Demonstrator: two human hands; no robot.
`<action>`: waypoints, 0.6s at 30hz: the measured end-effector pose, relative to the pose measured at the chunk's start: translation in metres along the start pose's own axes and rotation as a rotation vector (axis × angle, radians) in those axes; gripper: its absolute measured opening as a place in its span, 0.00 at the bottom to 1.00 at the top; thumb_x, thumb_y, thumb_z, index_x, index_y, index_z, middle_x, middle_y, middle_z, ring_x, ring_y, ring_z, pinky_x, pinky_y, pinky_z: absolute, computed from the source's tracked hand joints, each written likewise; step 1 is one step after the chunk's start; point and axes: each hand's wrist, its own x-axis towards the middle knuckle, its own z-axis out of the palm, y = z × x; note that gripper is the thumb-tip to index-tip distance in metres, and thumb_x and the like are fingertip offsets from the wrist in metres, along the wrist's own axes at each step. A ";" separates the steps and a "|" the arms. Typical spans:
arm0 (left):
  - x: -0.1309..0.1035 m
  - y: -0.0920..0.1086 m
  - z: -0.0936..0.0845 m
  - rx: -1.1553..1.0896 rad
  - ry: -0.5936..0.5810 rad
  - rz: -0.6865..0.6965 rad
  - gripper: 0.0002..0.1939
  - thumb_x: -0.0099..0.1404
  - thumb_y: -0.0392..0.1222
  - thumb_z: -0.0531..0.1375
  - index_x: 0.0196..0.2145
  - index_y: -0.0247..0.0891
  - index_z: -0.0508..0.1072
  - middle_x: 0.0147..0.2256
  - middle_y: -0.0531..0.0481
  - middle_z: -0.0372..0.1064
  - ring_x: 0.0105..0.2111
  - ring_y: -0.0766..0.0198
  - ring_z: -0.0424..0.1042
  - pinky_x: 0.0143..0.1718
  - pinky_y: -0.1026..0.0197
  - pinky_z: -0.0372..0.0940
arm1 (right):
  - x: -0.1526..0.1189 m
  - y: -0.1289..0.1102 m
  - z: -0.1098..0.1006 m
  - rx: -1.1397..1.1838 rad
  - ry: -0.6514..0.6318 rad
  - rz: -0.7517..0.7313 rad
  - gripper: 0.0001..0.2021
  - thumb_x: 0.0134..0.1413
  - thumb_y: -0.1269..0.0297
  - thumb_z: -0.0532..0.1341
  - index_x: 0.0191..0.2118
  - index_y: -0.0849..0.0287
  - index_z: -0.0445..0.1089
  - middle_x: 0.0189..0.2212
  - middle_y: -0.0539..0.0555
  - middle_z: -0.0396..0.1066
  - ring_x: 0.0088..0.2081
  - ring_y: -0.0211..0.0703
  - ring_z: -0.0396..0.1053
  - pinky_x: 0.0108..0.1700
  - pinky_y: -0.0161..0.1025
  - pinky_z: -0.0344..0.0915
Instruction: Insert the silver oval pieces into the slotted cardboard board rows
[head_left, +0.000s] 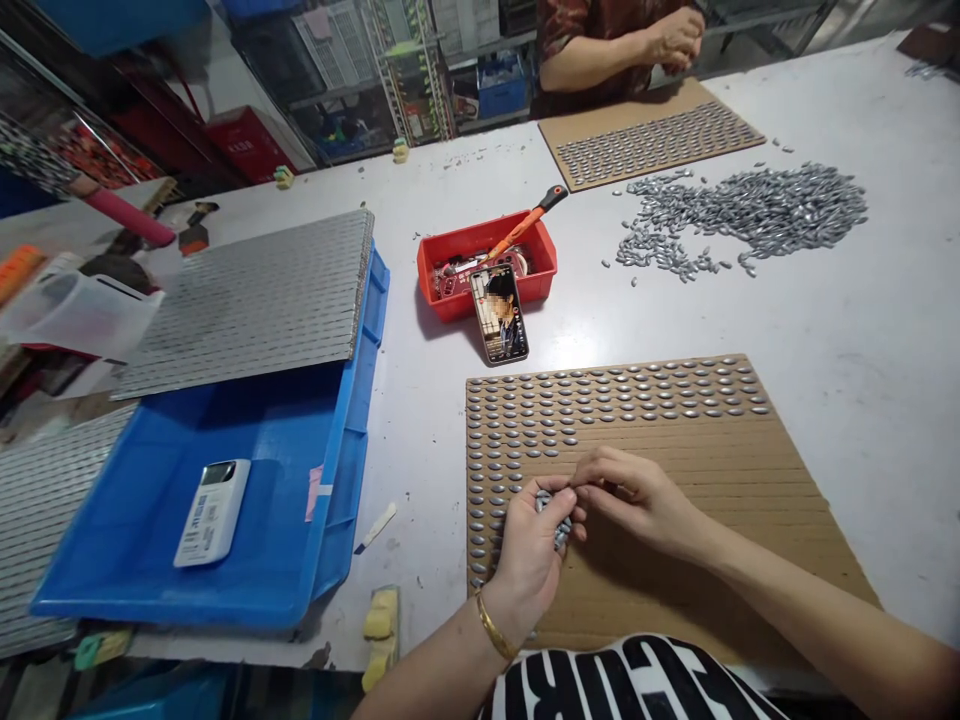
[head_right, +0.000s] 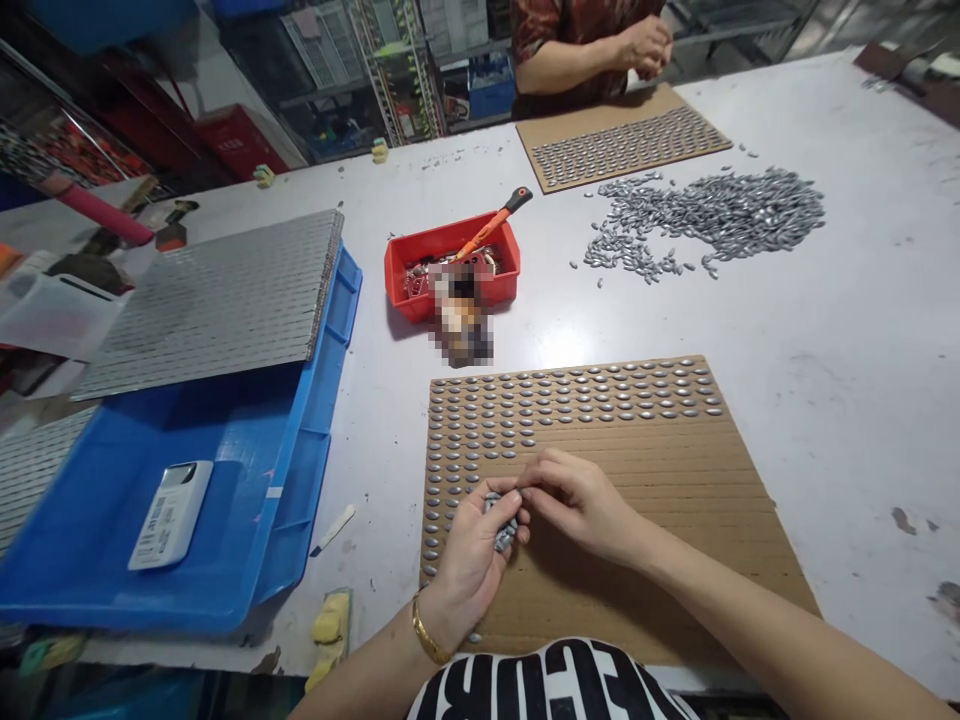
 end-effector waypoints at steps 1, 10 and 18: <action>0.000 0.000 0.000 0.011 0.004 0.002 0.12 0.54 0.41 0.67 0.35 0.35 0.72 0.25 0.52 0.68 0.22 0.72 0.64 0.24 0.69 0.56 | -0.001 0.000 0.000 0.010 -0.010 0.020 0.08 0.61 0.64 0.56 0.34 0.58 0.72 0.32 0.53 0.70 0.34 0.40 0.69 0.37 0.36 0.66; 0.001 -0.003 -0.002 0.040 0.032 0.014 0.15 0.50 0.43 0.69 0.32 0.35 0.72 0.23 0.54 0.67 0.20 0.73 0.63 0.23 0.69 0.54 | -0.005 0.007 0.003 0.056 -0.063 0.114 0.08 0.60 0.63 0.57 0.36 0.59 0.71 0.30 0.53 0.72 0.32 0.40 0.69 0.34 0.36 0.67; -0.002 -0.003 -0.001 -0.046 0.028 0.022 0.15 0.56 0.44 0.64 0.40 0.34 0.72 0.33 0.45 0.73 0.28 0.65 0.71 0.25 0.65 0.61 | -0.006 0.024 -0.002 -0.223 0.062 -0.100 0.09 0.63 0.65 0.54 0.42 0.57 0.71 0.35 0.56 0.73 0.35 0.41 0.71 0.37 0.38 0.68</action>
